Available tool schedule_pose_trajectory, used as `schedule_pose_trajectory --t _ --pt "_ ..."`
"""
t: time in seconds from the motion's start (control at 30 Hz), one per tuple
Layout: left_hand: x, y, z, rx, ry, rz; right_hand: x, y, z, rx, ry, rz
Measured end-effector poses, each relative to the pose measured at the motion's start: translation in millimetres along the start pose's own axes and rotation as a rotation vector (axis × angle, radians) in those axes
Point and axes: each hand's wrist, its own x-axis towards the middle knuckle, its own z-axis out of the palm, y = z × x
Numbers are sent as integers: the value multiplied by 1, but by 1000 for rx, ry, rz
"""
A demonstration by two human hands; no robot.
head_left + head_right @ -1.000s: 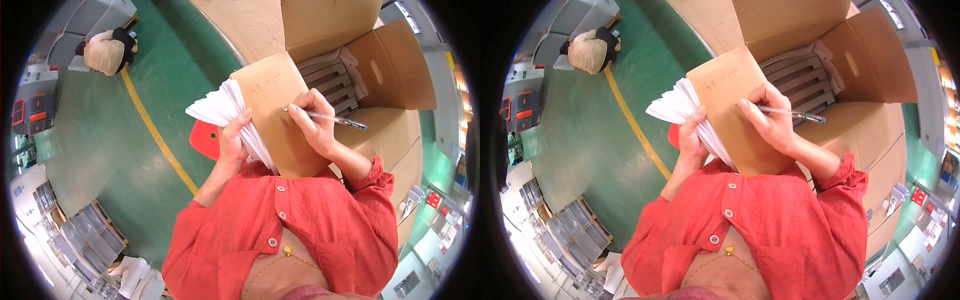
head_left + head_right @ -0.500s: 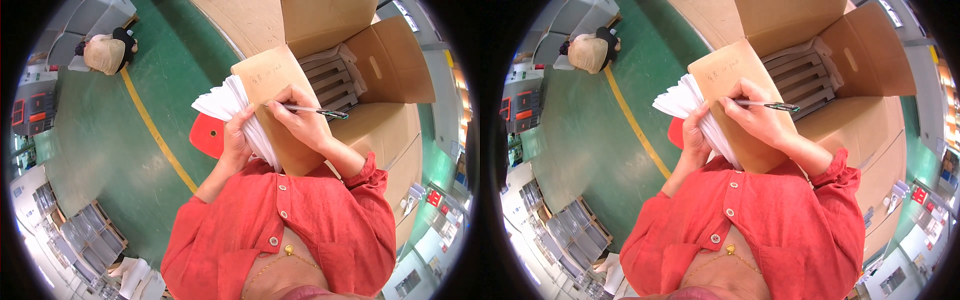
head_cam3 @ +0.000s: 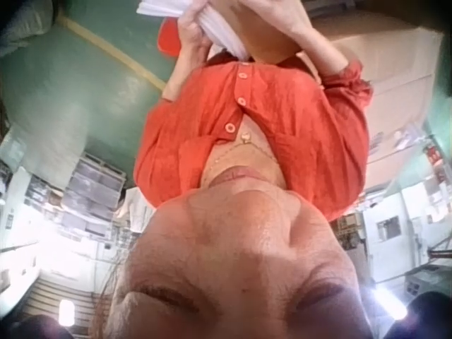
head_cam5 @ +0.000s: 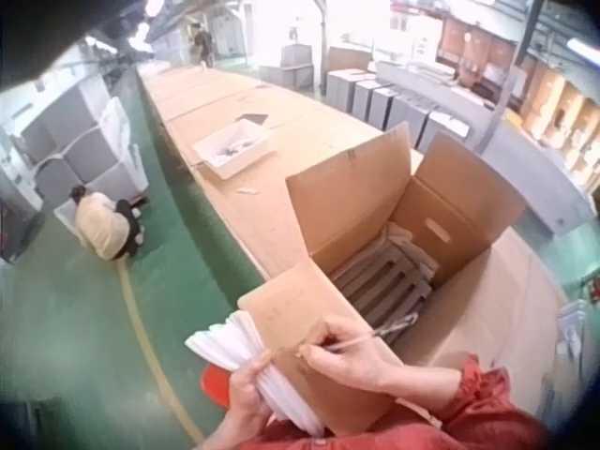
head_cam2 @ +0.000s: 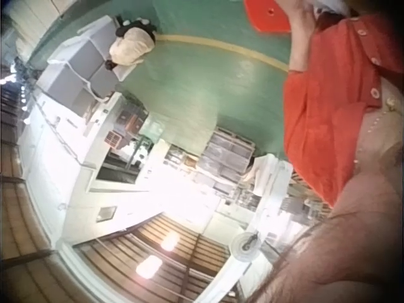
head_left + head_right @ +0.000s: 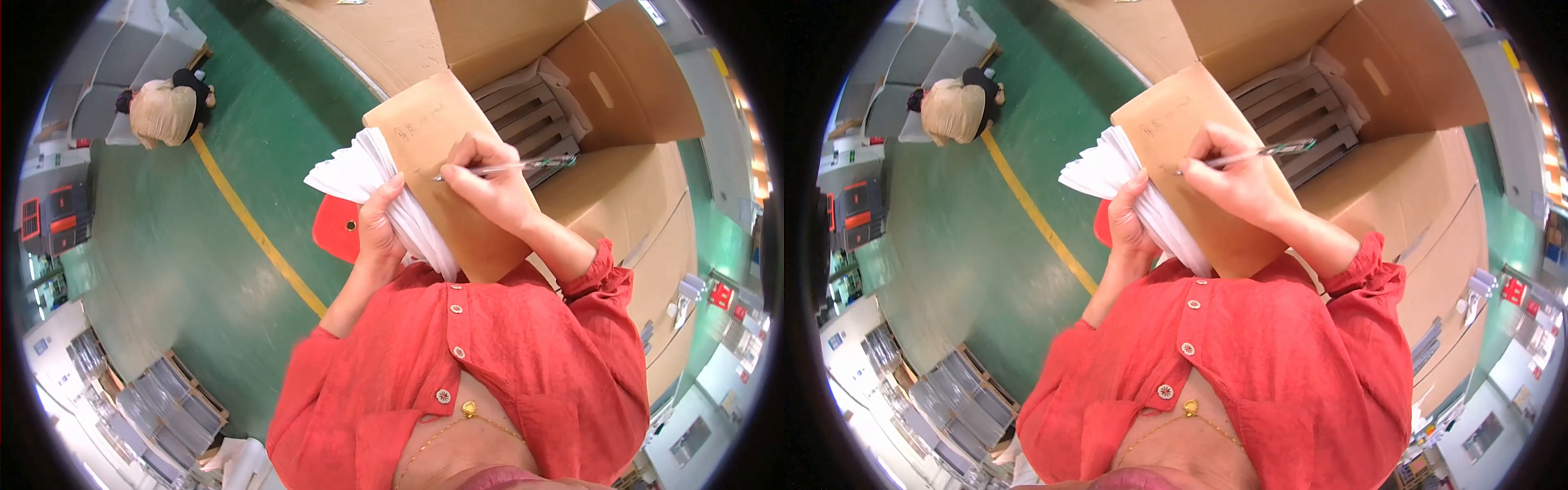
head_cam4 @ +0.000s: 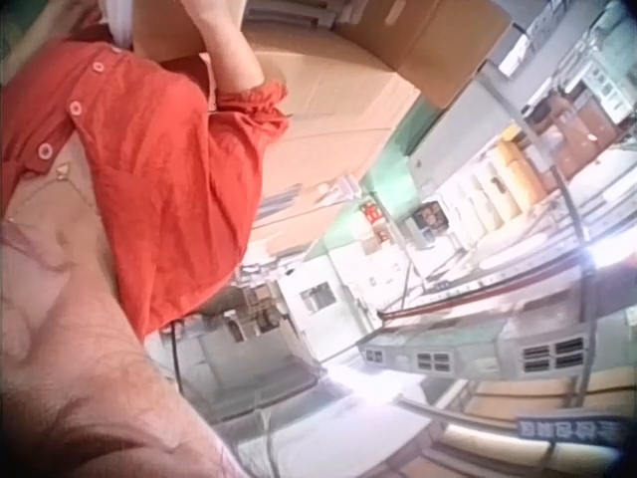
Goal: The person packs metal brackets into a cardboard box, then cuts foam padding with scissors to fit inside the box, and writes notes on the box with a pen.
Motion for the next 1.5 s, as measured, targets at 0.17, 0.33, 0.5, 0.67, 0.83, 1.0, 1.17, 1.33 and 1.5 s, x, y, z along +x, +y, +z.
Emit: schedule_pose_trajectory --t 0.17,0.33,0.5,0.67,0.83,1.0,1.17,1.33,1.5 --pt "-1 26 -26 295 -33 174 -2 -5 -4 274 247 -5" --pt "-3 115 -33 20 -662 44 -25 -21 -24 334 595 -228" --pt "-30 146 43 151 -1547 -62 -67 -44 -86 188 967 -648" --pt "-74 54 119 187 -1767 -219 -173 -42 -145 118 1289 -440" --pt "-117 -42 155 333 -1803 -368 -296 76 -217 -254 1517 -174" --pt "-127 -129 130 313 -1096 -669 -482 258 -251 -801 1239 716" --pt "-112 -254 173 529 -662 -536 -629 359 -247 -770 1330 857" --pt "-151 -290 224 721 -428 -95 -599 321 -271 -692 1189 1096" --pt "-131 -314 216 843 -611 209 -539 261 -281 -880 1277 1093"
